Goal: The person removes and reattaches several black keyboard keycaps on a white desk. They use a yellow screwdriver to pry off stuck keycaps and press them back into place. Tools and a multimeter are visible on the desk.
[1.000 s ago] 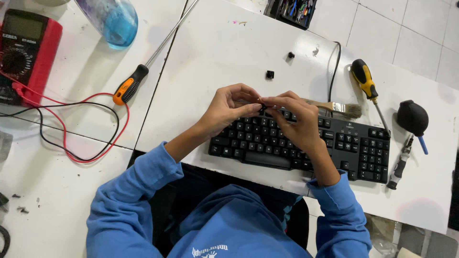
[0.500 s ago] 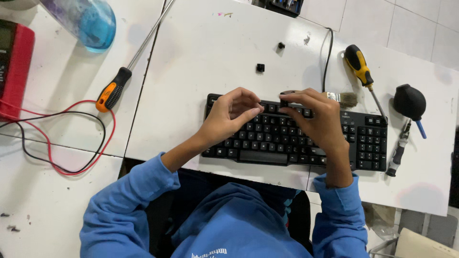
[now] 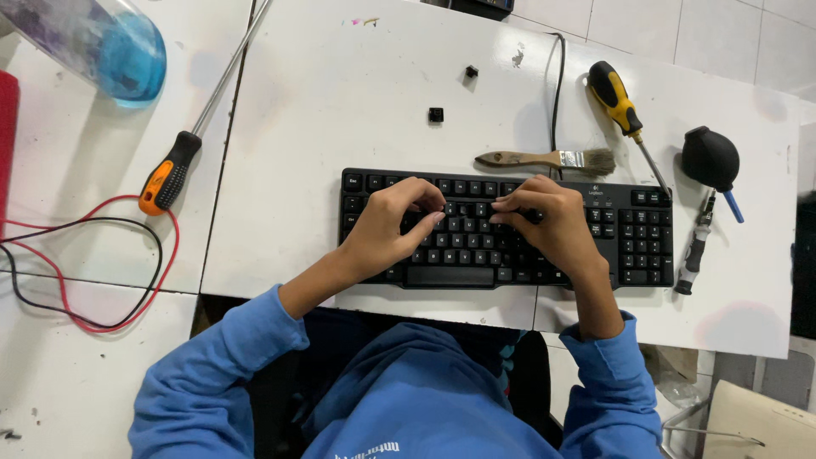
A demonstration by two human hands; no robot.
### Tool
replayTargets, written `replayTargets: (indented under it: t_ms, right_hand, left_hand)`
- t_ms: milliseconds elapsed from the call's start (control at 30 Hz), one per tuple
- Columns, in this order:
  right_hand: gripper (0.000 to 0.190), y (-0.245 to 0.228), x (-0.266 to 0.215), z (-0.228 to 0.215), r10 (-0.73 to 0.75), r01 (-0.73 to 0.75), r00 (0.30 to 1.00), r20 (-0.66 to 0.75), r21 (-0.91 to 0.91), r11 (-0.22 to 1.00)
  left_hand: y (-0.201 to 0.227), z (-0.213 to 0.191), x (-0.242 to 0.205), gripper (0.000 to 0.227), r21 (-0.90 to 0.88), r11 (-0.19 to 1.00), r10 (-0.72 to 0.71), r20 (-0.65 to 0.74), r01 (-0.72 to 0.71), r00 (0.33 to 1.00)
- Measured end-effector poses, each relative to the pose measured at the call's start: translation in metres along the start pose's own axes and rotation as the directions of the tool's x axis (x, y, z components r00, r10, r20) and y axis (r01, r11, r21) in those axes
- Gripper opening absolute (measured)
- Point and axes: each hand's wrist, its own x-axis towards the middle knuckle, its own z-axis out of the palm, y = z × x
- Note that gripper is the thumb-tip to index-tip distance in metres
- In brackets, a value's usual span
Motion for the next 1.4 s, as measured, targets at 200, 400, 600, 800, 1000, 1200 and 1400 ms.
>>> replayTargets:
  t_ms: [200,400,600,800,1000,1200,1400]
  right_hand:
    - [0.009,-0.004,-0.002,-0.002,-0.083,0.084,0.996,0.033,-0.033,0.996]
    - [0.006,0.010,-0.018,0.009,-0.171,0.166,0.979,-0.111,-0.048,0.985]
    - [0.007,0.016,-0.016,0.009,-0.190,0.184,0.975,-0.117,-0.053,0.981]
    - [0.006,0.012,-0.014,0.011,-0.357,0.337,0.929,-0.097,-0.178,0.925]
    - [0.010,0.032,-0.023,0.024,-0.434,0.381,0.895,-0.103,-0.330,0.864]
    - [0.009,0.010,-0.016,0.018,-0.246,0.248,0.931,-0.269,-0.030,0.968]
    - [0.018,0.022,-0.025,-0.001,-0.309,0.299,0.849,-0.429,-0.091,0.950]
  left_hand:
    - [0.000,0.002,0.000,0.009,0.121,0.990,0.068,0.018,-0.070,0.997]
    - [0.003,0.019,0.003,0.016,0.388,0.887,0.235,0.088,-0.250,0.968]
    - [0.004,0.044,0.018,0.019,0.435,0.825,0.350,0.108,-0.361,0.930]
    - [-0.008,0.048,0.017,0.045,0.610,0.639,0.419,0.235,-0.469,0.877]
    - [-0.010,0.053,0.018,0.051,0.562,0.642,0.397,0.339,-0.522,0.853]
    - [-0.013,0.031,0.049,0.029,0.643,0.687,0.331,0.138,-0.339,0.933]
    - [-0.072,-0.009,0.093,0.036,0.797,0.558,0.240,0.112,-0.232,0.964]
